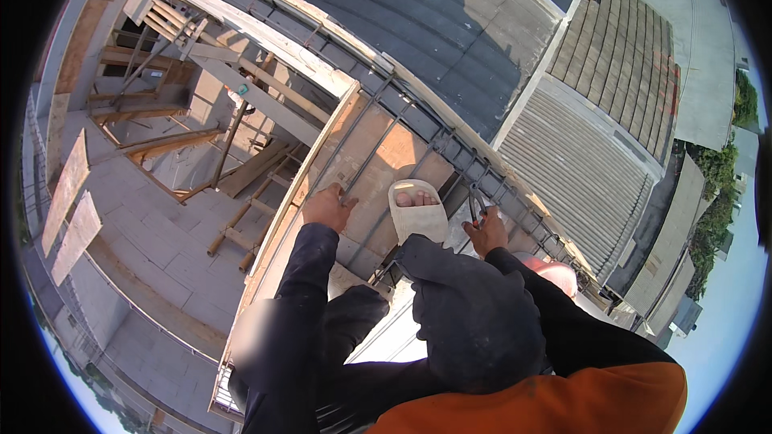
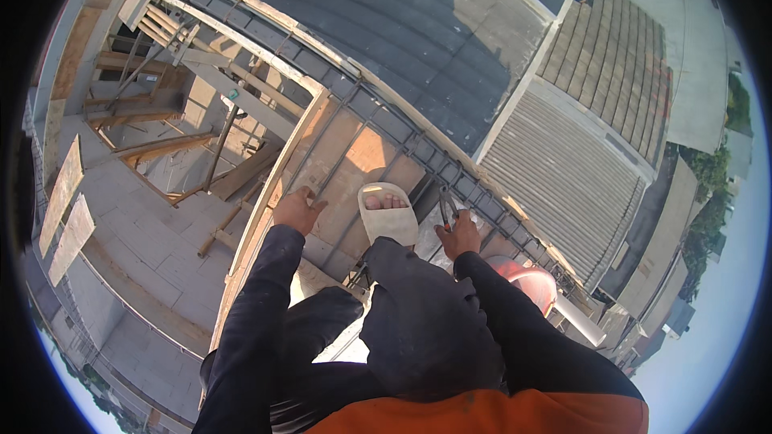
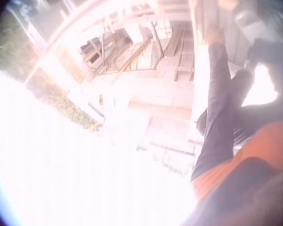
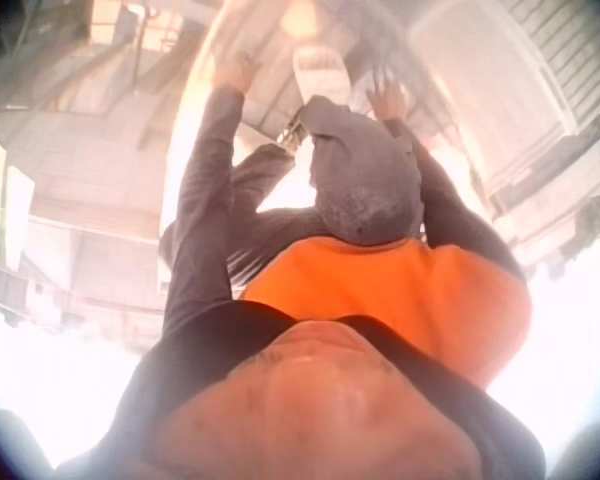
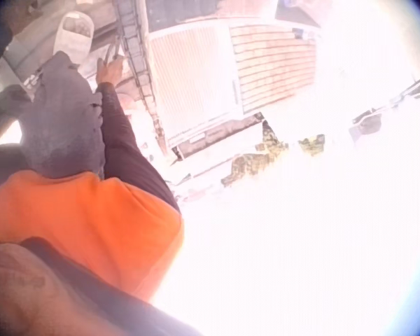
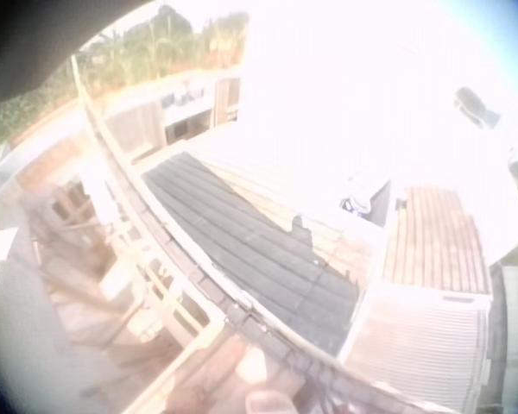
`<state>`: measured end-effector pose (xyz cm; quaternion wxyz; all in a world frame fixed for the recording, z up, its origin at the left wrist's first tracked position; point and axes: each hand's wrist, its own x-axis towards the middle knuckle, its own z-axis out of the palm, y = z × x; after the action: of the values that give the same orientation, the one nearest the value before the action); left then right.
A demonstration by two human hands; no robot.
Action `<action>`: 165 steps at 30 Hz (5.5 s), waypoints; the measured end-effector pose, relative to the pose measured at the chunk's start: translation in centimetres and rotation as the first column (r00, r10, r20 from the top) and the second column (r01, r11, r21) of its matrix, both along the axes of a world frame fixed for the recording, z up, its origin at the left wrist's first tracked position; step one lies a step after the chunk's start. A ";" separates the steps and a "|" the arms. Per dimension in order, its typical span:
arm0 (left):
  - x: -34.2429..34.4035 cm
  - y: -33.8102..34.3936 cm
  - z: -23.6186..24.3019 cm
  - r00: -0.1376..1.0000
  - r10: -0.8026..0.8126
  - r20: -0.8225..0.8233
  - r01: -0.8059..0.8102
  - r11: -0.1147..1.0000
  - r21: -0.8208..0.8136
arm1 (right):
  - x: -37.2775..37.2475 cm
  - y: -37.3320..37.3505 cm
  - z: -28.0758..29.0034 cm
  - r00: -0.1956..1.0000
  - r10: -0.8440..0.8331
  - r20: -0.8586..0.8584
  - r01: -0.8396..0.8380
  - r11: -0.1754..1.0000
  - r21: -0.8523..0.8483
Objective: The person stands on a wooden board at a construction site and uses pliers to twist and cut thin wire to secure a steel rebar cage into place.
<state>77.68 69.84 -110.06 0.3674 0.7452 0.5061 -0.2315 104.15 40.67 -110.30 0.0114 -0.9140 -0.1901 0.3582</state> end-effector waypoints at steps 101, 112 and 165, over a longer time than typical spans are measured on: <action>-2.4 0.0 -6.5 0.938 0.261 0.227 -0.338 0.830 0.444 | -1.9 34.4 -6.8 0.038 -0.275 -0.961 0.931 0.360 -0.066; -1.9 0.6 -5.6 0.921 0.354 0.163 -0.389 0.854 0.345 | 1.0 32.9 -7.4 -0.019 -0.120 -0.993 0.861 0.503 -0.077; 14.2 14.7 1.5 0.868 -0.358 0.343 0.106 0.810 0.577 | 3.6 26.7 -4.6 0.920 0.359 0.156 -0.389 0.788 0.478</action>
<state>91.88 84.54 -108.57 0.2140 0.9078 0.3574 0.0493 107.74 67.41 -114.92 0.1711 -0.8333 -0.4535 0.2658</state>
